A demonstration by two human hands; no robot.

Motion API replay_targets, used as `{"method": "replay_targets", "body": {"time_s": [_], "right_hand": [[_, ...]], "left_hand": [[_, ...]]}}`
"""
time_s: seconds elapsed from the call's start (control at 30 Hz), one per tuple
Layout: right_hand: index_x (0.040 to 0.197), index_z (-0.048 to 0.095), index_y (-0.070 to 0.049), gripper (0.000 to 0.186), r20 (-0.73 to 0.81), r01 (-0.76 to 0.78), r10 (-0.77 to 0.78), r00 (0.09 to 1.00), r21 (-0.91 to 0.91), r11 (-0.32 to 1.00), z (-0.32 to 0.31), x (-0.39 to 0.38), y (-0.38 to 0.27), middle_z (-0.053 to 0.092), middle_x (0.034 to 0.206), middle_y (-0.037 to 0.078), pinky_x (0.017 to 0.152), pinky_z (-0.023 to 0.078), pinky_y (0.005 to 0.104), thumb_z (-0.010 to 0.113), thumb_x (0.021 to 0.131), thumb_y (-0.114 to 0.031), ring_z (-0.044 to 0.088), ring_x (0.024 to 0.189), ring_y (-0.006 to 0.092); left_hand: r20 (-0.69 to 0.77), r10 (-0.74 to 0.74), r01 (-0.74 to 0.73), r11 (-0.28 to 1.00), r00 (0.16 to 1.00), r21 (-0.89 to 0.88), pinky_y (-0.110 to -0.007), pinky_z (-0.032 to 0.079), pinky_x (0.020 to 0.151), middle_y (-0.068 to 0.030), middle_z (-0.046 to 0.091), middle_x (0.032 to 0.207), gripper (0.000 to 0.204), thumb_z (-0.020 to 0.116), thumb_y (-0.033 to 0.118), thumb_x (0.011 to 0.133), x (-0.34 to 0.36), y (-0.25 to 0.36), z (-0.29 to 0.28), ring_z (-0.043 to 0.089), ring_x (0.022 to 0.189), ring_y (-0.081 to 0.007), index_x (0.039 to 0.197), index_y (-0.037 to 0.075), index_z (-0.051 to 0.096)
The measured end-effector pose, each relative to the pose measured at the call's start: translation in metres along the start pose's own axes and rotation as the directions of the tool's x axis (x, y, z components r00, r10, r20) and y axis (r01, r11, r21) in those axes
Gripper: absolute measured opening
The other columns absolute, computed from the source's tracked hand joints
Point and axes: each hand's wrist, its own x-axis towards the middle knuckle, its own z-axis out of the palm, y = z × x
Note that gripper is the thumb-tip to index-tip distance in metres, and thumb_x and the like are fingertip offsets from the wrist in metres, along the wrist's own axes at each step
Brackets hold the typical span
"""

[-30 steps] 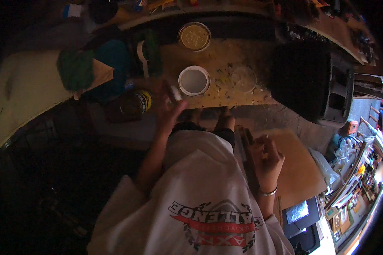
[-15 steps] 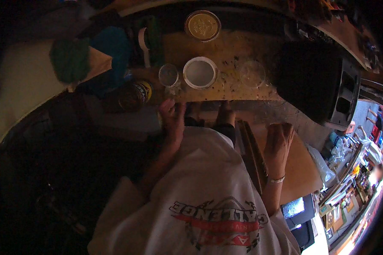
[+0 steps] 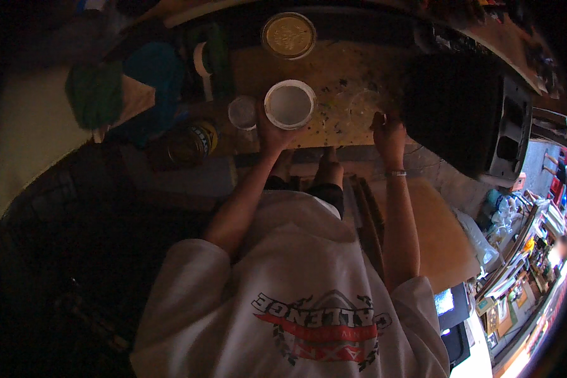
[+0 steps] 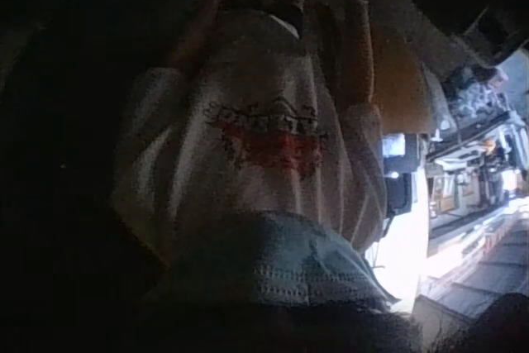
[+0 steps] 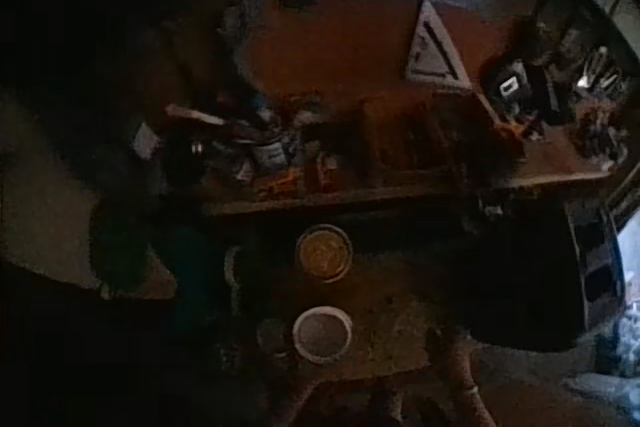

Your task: The person retrieves a wooden stick and a paint can from a shelf, then opens the can and stirs the contents. They pour a liquid from a plastic jug into a small container and mix it with the stick. Finally, they pour the mixed liquid into a spray gun cup and attach the cup to the spray gun.

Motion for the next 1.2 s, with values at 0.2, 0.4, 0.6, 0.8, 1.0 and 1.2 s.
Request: {"method": "replay_targets", "body": {"time_s": [0.2, 0.4, 0.6, 0.8, 1.0, 1.2], "right_hand": [[0.120, 0.068, -0.005, 0.028, 0.025, -0.113, 0.112, 0.993, 0.047, 0.993, -0.001, -0.032, -0.020, 0.074, 0.101, 0.023, 0.074, 0.057, 0.0461, 0.064, 0.094, -0.017, 0.072, 0.089, 0.0422], [0.119, 0.067, -0.004, 0.029, -0.003, -0.017, 0.017, 1.000, 0.161, 0.987, 0.009, -0.044, -0.041, 0.073, 0.096, 0.026, 0.074, 0.056, 0.0476, 0.066, 0.094, -0.018, 0.072, 0.090, 0.0432], [0.118, 0.069, -0.003, 0.027, 0.000, -0.046, 0.047, 0.999, 0.194, 0.980, 0.019, -0.045, -0.048, 0.073, 0.092, 0.022, 0.073, 0.055, 0.0427, 0.066, 0.098, -0.021, 0.072, 0.083, 0.0386], [0.120, 0.067, -0.002, 0.034, -0.011, -0.069, 0.073, 0.997, 0.215, 0.974, 0.017, -0.047, -0.051, 0.072, 0.093, 0.025, 0.074, 0.055, 0.0444, 0.068, 0.099, -0.029, 0.072, 0.086, 0.0412], [0.122, 0.067, -0.004, 0.035, -0.038, -0.131, 0.143, 0.989, 0.221, 0.966, 0.006, -0.054, -0.053, 0.072, 0.097, 0.027, 0.078, 0.056, 0.0448, 0.066, 0.100, -0.030, 0.071, 0.092, 0.0446], [0.116, 0.068, -0.004, 0.027, -0.121, -0.190, 0.226, 0.967, 0.255, 0.948, -0.014, -0.064, -0.046, 0.068, 0.090, 0.022, 0.072, 0.053, 0.0455, 0.065, 0.099, -0.024, 0.068, 0.084, 0.0410]], "left_hand": [[0.116, 0.211, -0.215, 0.976, 0.970, 0.020, -0.048, 0.044, 0.110, -0.0192, 0.052, 0.142, 0.119, 0.103, 0.029, 0.051, 0.010, 0.030, -0.023, 0.053, 0.131, -0.0367, 0.148, 0.004, 0.038], [0.215, 0.410, -0.425, 0.905, 0.886, 0.025, -0.053, 0.041, 0.112, -0.0225, 0.048, 0.149, 0.119, 0.102, 0.030, 0.053, 0.031, 0.080, -0.045, 0.049, 0.135, -0.0428, 0.150, 0.005, 0.039], [0.328, 0.487, -0.556, 0.816, 0.810, 0.160, -0.054, 0.041, 0.111, -0.0211, 0.049, 0.148, 0.118, 0.102, 0.031, 0.053, 0.039, 0.112, -0.061, 0.050, 0.133, -0.0426, 0.149, 0.005, 0.040], [0.442, 0.438, -0.558, 0.809, 0.783, 0.185, -0.054, 0.041, 0.112, -0.0211, 0.047, 0.148, 0.118, 0.102, 0.027, 0.053, 0.045, 0.121, -0.066, 0.048, 0.135, -0.0415, 0.151, 0.006, 0.039], [0.515, 0.334, -0.523, 0.804, 0.790, 0.282, -0.054, 0.043, 0.110, -0.0210, 0.049, 0.144, 0.116, 0.099, 0.022, 0.051, 0.044, 0.131, -0.064, 0.050, 0.132, -0.0429, 0.150, 0.008, 0.041], [0.557, 0.349, -0.574, 0.762, 0.753, 0.299, -0.053, 0.043, 0.110, -0.0211, 0.050, 0.144, 0.117, 0.099, 0.021, 0.052, 0.046, 0.141, -0.056, 0.050, 0.132, -0.0422, 0.153, 0.009, 0.040]]}}
